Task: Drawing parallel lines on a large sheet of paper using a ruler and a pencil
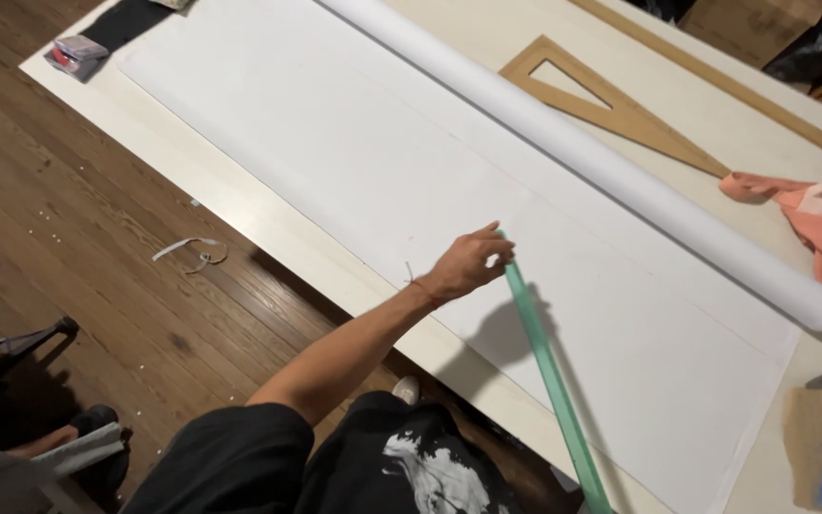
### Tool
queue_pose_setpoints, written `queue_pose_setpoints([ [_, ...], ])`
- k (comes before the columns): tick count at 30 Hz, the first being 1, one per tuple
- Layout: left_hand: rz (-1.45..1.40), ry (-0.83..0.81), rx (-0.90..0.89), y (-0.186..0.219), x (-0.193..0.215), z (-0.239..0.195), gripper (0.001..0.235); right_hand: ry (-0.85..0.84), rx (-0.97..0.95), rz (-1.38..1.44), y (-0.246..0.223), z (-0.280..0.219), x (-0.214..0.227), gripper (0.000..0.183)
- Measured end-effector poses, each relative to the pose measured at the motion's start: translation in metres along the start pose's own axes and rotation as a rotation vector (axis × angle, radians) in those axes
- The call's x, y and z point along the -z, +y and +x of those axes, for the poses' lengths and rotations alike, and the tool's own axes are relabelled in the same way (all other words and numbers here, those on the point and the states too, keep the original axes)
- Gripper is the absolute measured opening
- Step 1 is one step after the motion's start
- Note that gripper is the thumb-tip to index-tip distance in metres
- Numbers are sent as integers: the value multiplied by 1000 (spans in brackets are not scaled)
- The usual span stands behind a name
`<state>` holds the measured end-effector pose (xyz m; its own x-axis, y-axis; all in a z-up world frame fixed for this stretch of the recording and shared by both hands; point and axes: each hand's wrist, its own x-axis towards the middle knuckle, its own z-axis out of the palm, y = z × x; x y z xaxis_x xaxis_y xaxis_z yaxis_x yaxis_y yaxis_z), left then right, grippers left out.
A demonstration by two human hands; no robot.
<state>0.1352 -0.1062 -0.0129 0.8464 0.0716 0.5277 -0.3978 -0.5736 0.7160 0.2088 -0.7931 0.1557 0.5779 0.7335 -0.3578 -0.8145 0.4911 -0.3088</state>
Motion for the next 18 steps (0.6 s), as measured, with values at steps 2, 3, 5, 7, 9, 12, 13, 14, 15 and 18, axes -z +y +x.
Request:
queue_pose_setpoints([
  [2, -38, -35, -10, 3, -6, -1, 11, -77, 64, 121, 13, 16, 24, 58],
  [3, -92, -47, -32, 3, -9, 1, 12, -118, 105, 181, 19, 21, 46, 59],
  [5, -154, -75, -53, 2, -12, 5, 14, -202, 195, 301, 41, 29, 97, 61],
  [7, -206, -40, -88, 1, -12, 4, 13, -285, 290, 420, 77, 32, 152, 63],
  [9, -185, -83, -104, 1, -10, 4, 14, -369, 383, 536, 121, 26, 171, 65],
  [12, -173, -91, -162, 7, -9, 14, 17, -136, 510, -81, 189, 94, -6, 31],
  [13, -184, -49, -197, 11, -11, 20, 18, 160, 519, -755, 288, 85, -119, 22],
  [14, -203, -63, -199, 23, -12, 22, 18, 183, 528, -751, 304, 82, -103, 22],
  [15, -164, -39, -252, 32, -17, 33, 18, 164, 444, -678, 313, 84, -84, 18],
  [18, -98, -36, -384, 56, -38, 61, 21, 84, 303, -565, 330, 88, -64, 16],
])
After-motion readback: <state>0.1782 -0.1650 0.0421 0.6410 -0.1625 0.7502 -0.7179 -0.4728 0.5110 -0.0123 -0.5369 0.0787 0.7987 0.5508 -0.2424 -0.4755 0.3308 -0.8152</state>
